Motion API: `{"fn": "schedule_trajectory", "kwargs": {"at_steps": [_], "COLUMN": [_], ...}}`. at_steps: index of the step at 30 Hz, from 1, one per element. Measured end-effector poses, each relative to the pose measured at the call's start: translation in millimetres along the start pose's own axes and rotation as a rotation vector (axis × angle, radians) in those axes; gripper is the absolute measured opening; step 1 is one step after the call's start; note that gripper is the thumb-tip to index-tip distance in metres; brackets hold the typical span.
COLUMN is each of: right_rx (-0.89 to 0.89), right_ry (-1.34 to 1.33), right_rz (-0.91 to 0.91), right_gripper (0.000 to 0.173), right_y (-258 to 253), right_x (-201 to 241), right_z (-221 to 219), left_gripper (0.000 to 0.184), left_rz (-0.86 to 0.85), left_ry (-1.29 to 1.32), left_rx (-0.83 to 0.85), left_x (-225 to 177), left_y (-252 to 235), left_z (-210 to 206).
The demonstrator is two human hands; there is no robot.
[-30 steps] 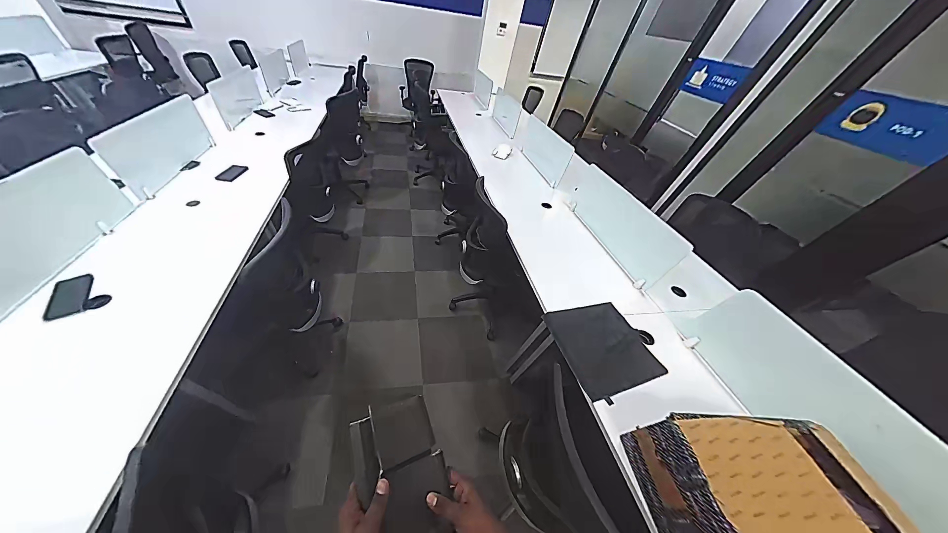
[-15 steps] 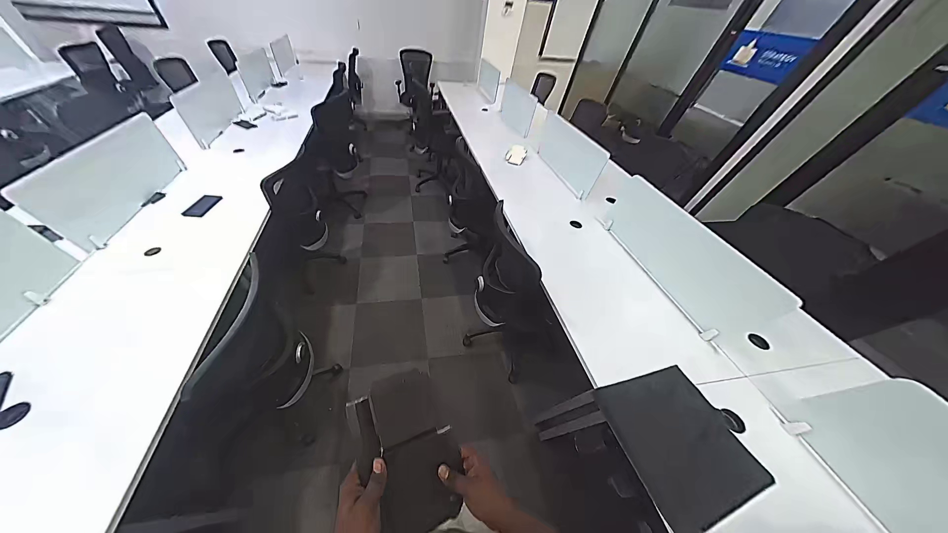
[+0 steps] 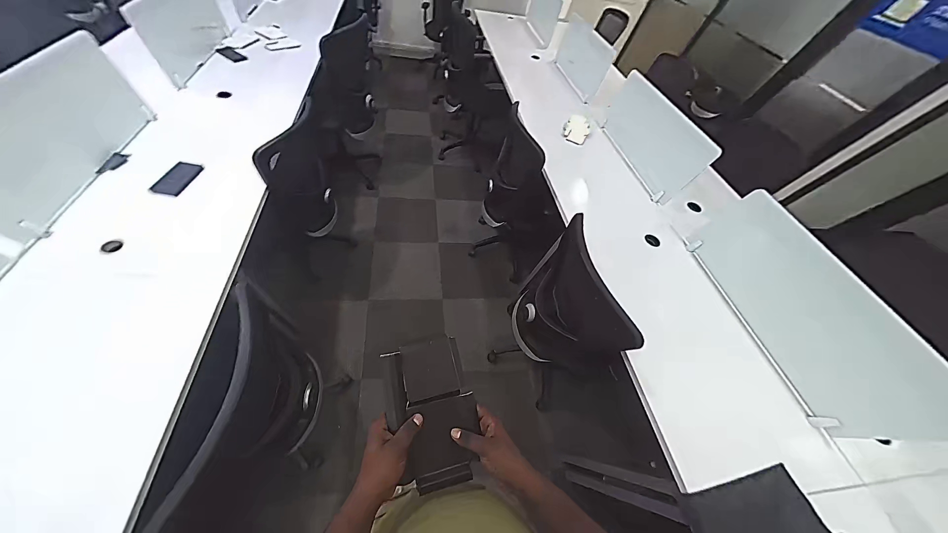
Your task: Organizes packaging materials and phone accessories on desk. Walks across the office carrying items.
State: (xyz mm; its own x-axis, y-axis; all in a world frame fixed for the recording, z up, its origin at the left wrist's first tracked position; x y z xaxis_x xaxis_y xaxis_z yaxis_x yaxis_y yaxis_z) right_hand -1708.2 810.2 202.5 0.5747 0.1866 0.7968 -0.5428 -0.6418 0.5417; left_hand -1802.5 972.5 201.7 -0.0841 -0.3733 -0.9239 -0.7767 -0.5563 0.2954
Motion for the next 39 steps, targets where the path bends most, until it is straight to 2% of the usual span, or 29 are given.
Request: {"fn": "schedule_trajectory", "kwargs": {"at_steps": [4, 8, 12, 17, 22, 25, 28, 30, 33, 39], "right_rx": [-0.093, -0.147, -0.143, -0.059, 0.075, 0.178, 0.296, 0.319, 0.305, 0.171], "right_ry": [-0.044, -0.124, -0.177, -0.094, 0.000, 0.015, -0.022, -0.014, -0.027, 0.028], "right_rz": [0.064, 0.142, 0.191, 0.194, 0.178, 0.182, 0.198, 0.183, 0.147, 0.083], "right_gripper": [0.065, 0.063, 0.065, 0.067, 0.067, 0.063, 0.060, 0.057, 0.061, 0.066], "right_y": [-75.6, -136.1, -200.2, -307.8, -419.4, -468.4, -512.9, -542.2, -592.0, -721.1], "right_x": [58.7, 115.9, 159.4, 211.7, 303.1, 378.4, 431.6, 453.8, 469.9, 499.7], "right_z": [-7.0, -1.3, 13.1, 47.1, 68.7, 67.7, 64.0, 65.4, 69.8, 94.2], "left_gripper": [0.029, 0.026, 0.028, 0.031, 0.026, 0.017, 0.016, 0.015, 0.022, 0.015], "left_rz": [-0.015, -0.020, 0.000, -0.003, -0.034, 0.002, 0.026, 0.038, 0.053, 0.110], "left_ry": [-0.072, -0.149, -0.161, -0.178, -0.192, -0.028, 0.158, 0.233, 0.191, 0.039], "left_rx": [0.119, 0.212, 0.241, 0.151, -0.011, -0.058, -0.046, -0.023, -0.029, 0.021], "left_x": [-57.3, -107.0, -129.4, -131.8, -175.5, -205.2, -219.1, -222.7, -229.5, -244.1], "left_y": [-107.7, -189.2, -265.2, -377.7, -492.9, -558.4, -611.6, -643.6, -700.2, -854.1], "left_z": [-9.9, -29.8, -47.6, -65.6, -87.3, -95.5, -99.1, -100.5, -100.0, -103.4]}}
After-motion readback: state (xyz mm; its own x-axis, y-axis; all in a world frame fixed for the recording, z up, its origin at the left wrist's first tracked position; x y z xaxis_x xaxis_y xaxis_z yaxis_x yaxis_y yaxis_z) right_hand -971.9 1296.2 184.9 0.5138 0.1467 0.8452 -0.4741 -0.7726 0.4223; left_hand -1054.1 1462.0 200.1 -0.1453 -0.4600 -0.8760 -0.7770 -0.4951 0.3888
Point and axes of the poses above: each hand's wrist, its own y-axis away from the middle knuckle, its own z-axis out of the back of the hand, x = y × z, the point moved 8 cm from there along -y, towards the middle knuckle, and after that the axes turned 3 degrees about -z, right-handed, at the moved point
